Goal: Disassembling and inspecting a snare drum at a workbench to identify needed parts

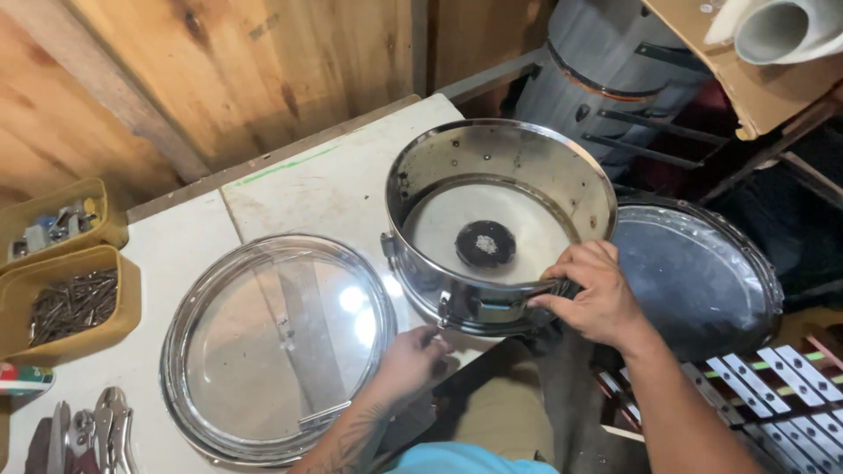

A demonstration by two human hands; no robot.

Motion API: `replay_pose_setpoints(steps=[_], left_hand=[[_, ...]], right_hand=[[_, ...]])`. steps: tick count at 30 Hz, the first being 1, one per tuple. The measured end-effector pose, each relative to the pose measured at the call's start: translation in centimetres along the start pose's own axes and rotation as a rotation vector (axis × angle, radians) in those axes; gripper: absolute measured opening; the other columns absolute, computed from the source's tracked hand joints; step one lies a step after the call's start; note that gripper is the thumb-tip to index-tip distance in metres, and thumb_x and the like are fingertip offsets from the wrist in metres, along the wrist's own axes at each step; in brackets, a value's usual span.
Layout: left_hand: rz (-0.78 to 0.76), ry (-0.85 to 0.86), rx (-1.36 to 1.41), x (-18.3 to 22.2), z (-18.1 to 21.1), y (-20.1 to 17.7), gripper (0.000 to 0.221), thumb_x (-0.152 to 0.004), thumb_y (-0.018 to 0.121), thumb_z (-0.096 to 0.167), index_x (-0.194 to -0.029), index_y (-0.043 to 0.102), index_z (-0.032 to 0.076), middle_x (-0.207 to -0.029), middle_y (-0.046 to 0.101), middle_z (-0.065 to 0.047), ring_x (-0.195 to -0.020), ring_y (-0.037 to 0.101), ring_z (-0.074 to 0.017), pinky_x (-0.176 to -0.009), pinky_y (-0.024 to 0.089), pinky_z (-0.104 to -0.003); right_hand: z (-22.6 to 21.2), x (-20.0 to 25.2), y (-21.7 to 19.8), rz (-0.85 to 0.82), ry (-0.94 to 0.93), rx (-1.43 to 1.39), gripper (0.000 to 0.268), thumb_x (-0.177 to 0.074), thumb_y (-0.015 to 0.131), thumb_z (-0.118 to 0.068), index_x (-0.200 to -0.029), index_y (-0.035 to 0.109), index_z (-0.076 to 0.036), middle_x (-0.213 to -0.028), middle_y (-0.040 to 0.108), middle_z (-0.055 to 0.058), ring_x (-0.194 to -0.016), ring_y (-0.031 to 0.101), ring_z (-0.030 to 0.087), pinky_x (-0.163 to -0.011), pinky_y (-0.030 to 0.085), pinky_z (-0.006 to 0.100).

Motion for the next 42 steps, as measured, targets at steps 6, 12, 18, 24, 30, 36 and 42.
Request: replay_pose_setpoints(steps=[6, 12, 18, 24, 30, 36, 42], left_hand=[[-0.055, 0.113, -0.03, 3.9, -2.1, -3.0, 0.051, -0.09, 0.062, 0.036, -0.134, 0.066, 0.012, -0.105, 0.082, 0.002, -0.094, 0.075, -0.0094, -0.092, 0.055, -0.023], [0.473, -0.173, 0.148, 10.5, -4.9, -13.4, 0.036, -0.093, 0.066, 0.022, -0.128, 0.073, 0.02, -0.118, 0.081, 0.0, -0.093, 0.076, -0.0169, -0.088, 0.059, -0.029], [0.978, -0.257, -0.286, 13.7, -16.0, -22.8, 0.082, -0.087, 0.06, 0.047, -0.151, 0.044, -0.003, -0.144, 0.051, -0.031, -0.14, 0.042, -0.045, -0.115, 0.031, -0.052], [0.757, -0.545, -0.026, 16.5, -13.6, -20.7, 0.086, -0.093, 0.057, 0.053, -0.154, 0.034, -0.003, -0.145, 0.057, -0.025, -0.134, 0.055, -0.0443, -0.115, 0.04, -0.055], [0.765, -0.563, 0.034, 15.0, -16.5, -22.2, 0.094, -0.087, 0.061, 0.063, -0.15, 0.043, -0.005, -0.15, 0.054, -0.024, -0.137, 0.053, -0.0419, -0.114, 0.04, -0.049], [0.783, -0.483, 0.183, 14.8, -15.7, -21.9, 0.055, -0.083, 0.073, 0.055, -0.088, 0.072, 0.0, -0.087, 0.076, -0.015, -0.086, 0.071, -0.0294, -0.078, 0.048, -0.039], [0.774, -0.53, 0.317, 18.6, -8.8, -20.5, 0.07, -0.088, 0.077, 0.04, -0.136, 0.052, -0.005, -0.134, 0.065, -0.019, -0.118, 0.066, -0.0335, -0.097, 0.054, -0.043]], right_hand=[[2.2, 2.5, 2.1, -0.051, -0.012, -0.008, 0.031, -0.064, 0.095, -0.036, -0.081, 0.075, -0.019, -0.079, 0.065, -0.005, -0.081, 0.057, 0.017, -0.092, 0.033, 0.035], [2.0, 2.9, 2.3, -0.059, -0.037, 0.028, 0.032, -0.068, 0.093, -0.035, -0.086, 0.076, -0.014, -0.08, 0.064, -0.003, -0.084, 0.057, 0.019, -0.095, 0.034, 0.036], [1.2, 3.0, 1.3, -0.017, 0.015, 0.095, 0.058, -0.061, 0.096, -0.037, -0.112, 0.078, -0.015, -0.11, 0.069, 0.007, -0.108, 0.064, 0.023, -0.106, 0.043, 0.039], [-8.7, 5.2, 5.8, -0.019, 0.191, -0.237, 0.014, -0.082, 0.079, -0.02, -0.095, 0.078, -0.012, -0.093, 0.076, 0.002, -0.085, 0.07, 0.015, -0.082, 0.054, 0.027], [-10.8, 9.4, 18.7, -0.71, 0.931, -0.476, 0.087, -0.077, 0.082, -0.038, -0.154, 0.047, -0.016, -0.139, 0.069, 0.009, -0.108, 0.074, 0.011, -0.097, 0.055, 0.026], [-11.2, 8.1, 20.9, -0.684, 0.961, -0.581, 0.095, -0.077, 0.078, -0.04, -0.158, 0.035, -0.013, -0.145, 0.063, 0.016, -0.123, 0.072, 0.019, -0.104, 0.053, 0.032], [-14.4, 6.4, 19.6, -0.705, 0.994, -0.603, 0.082, -0.08, 0.077, -0.03, -0.155, 0.048, -0.021, -0.121, 0.073, 0.009, -0.101, 0.074, 0.017, -0.095, 0.055, 0.03]])
Point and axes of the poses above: each hand's wrist, its own x-axis away from the middle knuckle, its own y-axis out of the palm, z = x × y, the point moved 4 cm from there along -x, towards the middle knuckle
